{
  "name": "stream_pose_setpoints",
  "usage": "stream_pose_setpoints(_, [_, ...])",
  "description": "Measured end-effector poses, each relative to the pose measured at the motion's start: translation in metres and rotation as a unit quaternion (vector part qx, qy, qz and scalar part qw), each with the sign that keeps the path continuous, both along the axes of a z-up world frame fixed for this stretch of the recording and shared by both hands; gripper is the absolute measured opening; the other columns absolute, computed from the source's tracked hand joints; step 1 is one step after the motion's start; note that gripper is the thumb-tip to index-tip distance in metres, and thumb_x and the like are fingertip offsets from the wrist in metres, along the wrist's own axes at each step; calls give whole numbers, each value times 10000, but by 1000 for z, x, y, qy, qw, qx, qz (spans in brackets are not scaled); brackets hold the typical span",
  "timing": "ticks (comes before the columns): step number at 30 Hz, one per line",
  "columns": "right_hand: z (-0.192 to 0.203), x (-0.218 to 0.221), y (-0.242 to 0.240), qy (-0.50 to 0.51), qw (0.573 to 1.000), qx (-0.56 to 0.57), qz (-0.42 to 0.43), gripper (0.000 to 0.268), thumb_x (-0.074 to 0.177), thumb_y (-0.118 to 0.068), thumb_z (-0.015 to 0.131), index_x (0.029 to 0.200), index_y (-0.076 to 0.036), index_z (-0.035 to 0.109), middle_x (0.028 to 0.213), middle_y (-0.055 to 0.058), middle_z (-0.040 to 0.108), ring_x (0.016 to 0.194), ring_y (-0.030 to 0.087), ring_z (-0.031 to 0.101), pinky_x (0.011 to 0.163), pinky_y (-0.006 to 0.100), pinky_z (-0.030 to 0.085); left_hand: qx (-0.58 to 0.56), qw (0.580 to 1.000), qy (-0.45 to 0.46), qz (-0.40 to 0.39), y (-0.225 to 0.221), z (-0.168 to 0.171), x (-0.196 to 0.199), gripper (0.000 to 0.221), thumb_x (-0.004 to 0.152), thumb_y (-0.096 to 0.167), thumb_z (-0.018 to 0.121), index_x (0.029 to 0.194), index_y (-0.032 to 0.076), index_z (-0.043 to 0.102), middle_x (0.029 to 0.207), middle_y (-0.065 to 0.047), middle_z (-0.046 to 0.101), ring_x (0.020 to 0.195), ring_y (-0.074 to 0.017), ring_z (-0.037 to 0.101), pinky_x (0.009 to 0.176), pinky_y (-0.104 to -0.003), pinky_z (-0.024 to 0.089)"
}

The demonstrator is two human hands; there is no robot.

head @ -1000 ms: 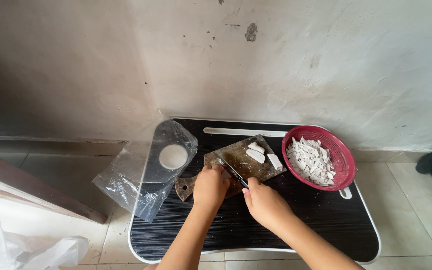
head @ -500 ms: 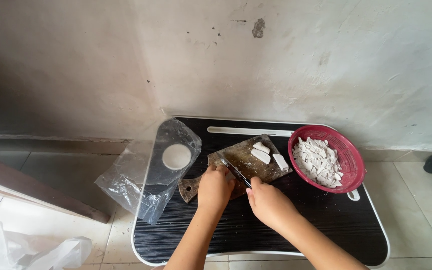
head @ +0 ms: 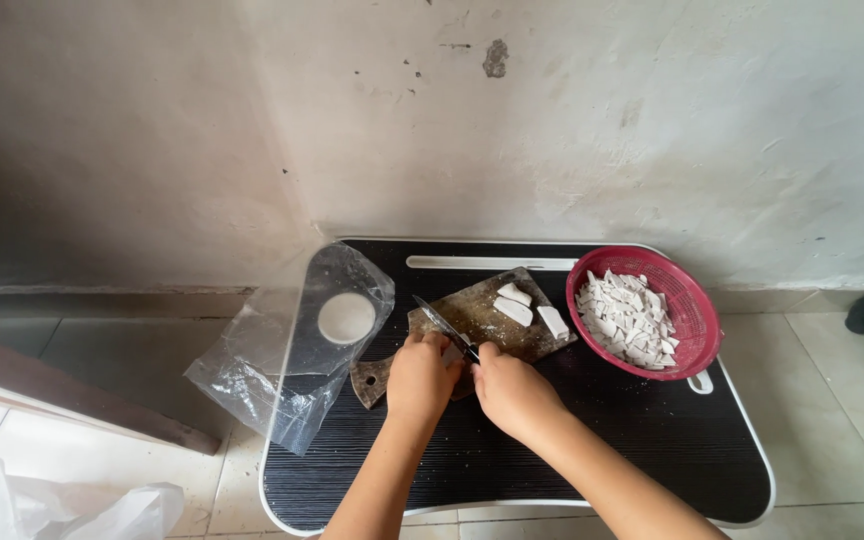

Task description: Cutting small white food blocks into thin slices and dicing them on a wooden board before moving them to a bowl.

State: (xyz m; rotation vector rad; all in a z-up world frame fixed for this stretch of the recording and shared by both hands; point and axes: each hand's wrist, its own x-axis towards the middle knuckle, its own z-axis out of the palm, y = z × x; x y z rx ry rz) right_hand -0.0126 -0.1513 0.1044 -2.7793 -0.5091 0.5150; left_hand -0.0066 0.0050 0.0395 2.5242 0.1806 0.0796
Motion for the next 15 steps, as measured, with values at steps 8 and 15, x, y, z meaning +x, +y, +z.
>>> stream_pose_setpoints(8, [29, -23, -15, 44, 997, -15, -61, 271, 1085, -336, 399, 1035, -91, 505, 867, 155, 716, 756, 388, 683, 628, 500, 468, 15, 1000, -23, 11, -5, 23, -8, 371, 875, 384, 698, 1158, 147, 731, 1146, -110, 664, 1000, -375, 651, 781, -485, 555])
stream_pose_setpoints(15, [29, -21, -37, -7, 995, 26, -95, 269, 1070, -372, 378, 993, -125, 448, 787, 125, 638, 743, 394, 639, 637, 521, 414, -142, 892, -426, -59, 3, 240, -86, 36, 903, 96, 718, 934, 90, 700, 905, -50, 655, 816, -177, 634, 749, -304, 526])
